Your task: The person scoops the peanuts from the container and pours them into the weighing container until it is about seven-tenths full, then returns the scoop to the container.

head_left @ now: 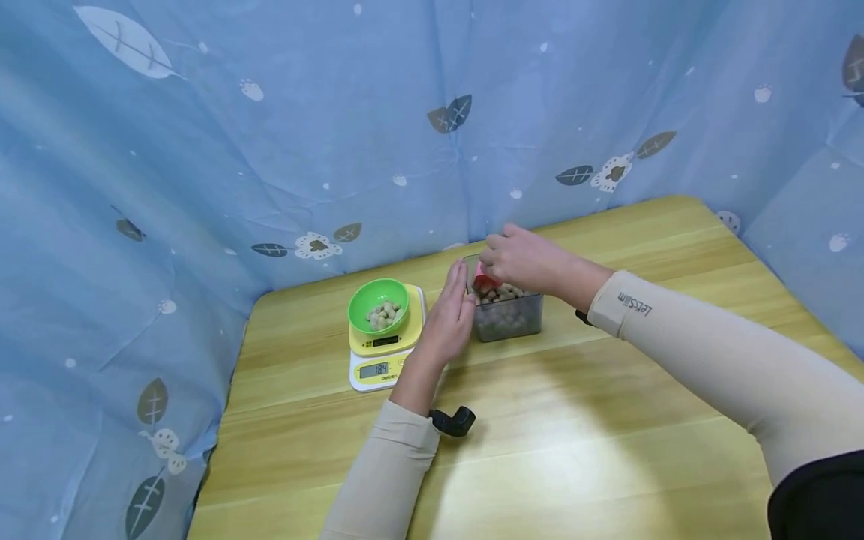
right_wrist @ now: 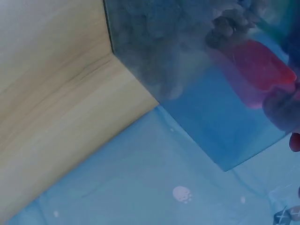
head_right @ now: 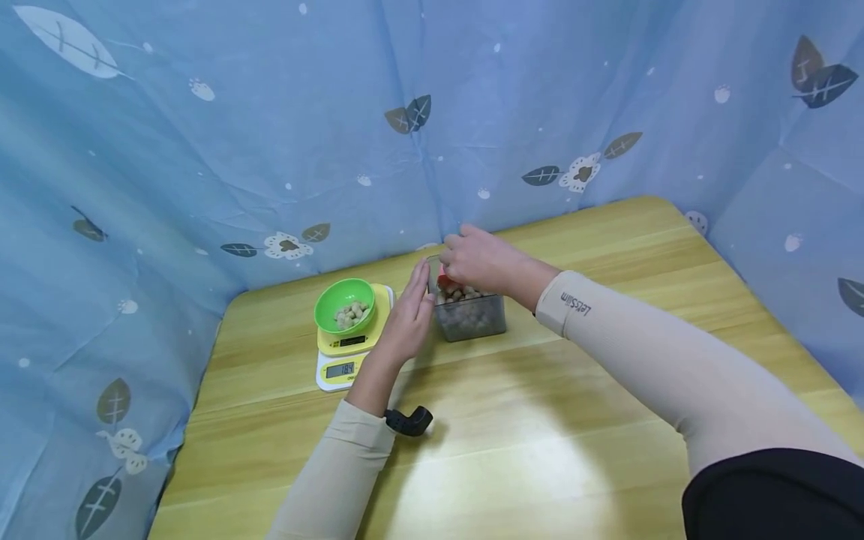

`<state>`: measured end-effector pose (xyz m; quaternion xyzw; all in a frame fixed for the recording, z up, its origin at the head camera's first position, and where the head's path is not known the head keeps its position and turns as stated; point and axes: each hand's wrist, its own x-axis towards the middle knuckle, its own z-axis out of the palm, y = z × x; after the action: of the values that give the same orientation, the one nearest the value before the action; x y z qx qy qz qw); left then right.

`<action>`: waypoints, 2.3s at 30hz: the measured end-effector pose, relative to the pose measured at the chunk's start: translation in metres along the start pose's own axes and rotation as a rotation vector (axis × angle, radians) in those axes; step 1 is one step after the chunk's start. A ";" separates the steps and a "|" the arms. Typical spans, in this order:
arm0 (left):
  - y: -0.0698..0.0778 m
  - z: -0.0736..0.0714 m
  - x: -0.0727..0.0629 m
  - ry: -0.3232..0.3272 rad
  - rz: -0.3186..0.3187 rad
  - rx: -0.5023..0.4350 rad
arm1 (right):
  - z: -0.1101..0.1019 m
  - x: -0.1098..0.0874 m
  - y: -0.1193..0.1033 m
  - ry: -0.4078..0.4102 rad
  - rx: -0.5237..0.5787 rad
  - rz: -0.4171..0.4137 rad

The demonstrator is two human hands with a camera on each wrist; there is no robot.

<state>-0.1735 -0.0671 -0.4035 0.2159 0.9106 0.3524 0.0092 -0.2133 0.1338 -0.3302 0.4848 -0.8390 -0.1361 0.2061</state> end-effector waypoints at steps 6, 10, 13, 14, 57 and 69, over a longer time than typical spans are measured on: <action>0.001 0.000 0.000 0.016 0.001 0.000 | -0.006 -0.003 0.009 -0.095 0.252 0.095; 0.000 0.002 -0.001 0.018 0.009 0.007 | -0.010 -0.009 0.009 -0.111 0.363 0.130; 0.001 0.002 -0.002 0.018 0.007 0.010 | -0.006 -0.011 0.006 -0.083 0.347 0.128; 0.001 0.002 -0.002 0.017 0.005 0.010 | -0.003 -0.012 0.005 -0.073 0.335 0.129; 0.003 0.002 -0.003 0.003 0.009 0.040 | 0.004 -0.046 0.027 -0.246 0.963 0.548; 0.004 0.001 -0.004 -0.009 -0.003 0.023 | -0.001 -0.065 0.028 -0.202 1.070 0.634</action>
<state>-0.1684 -0.0655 -0.4020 0.2163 0.9147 0.3411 0.0115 -0.2049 0.2035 -0.3311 0.2333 -0.9093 0.3249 -0.1149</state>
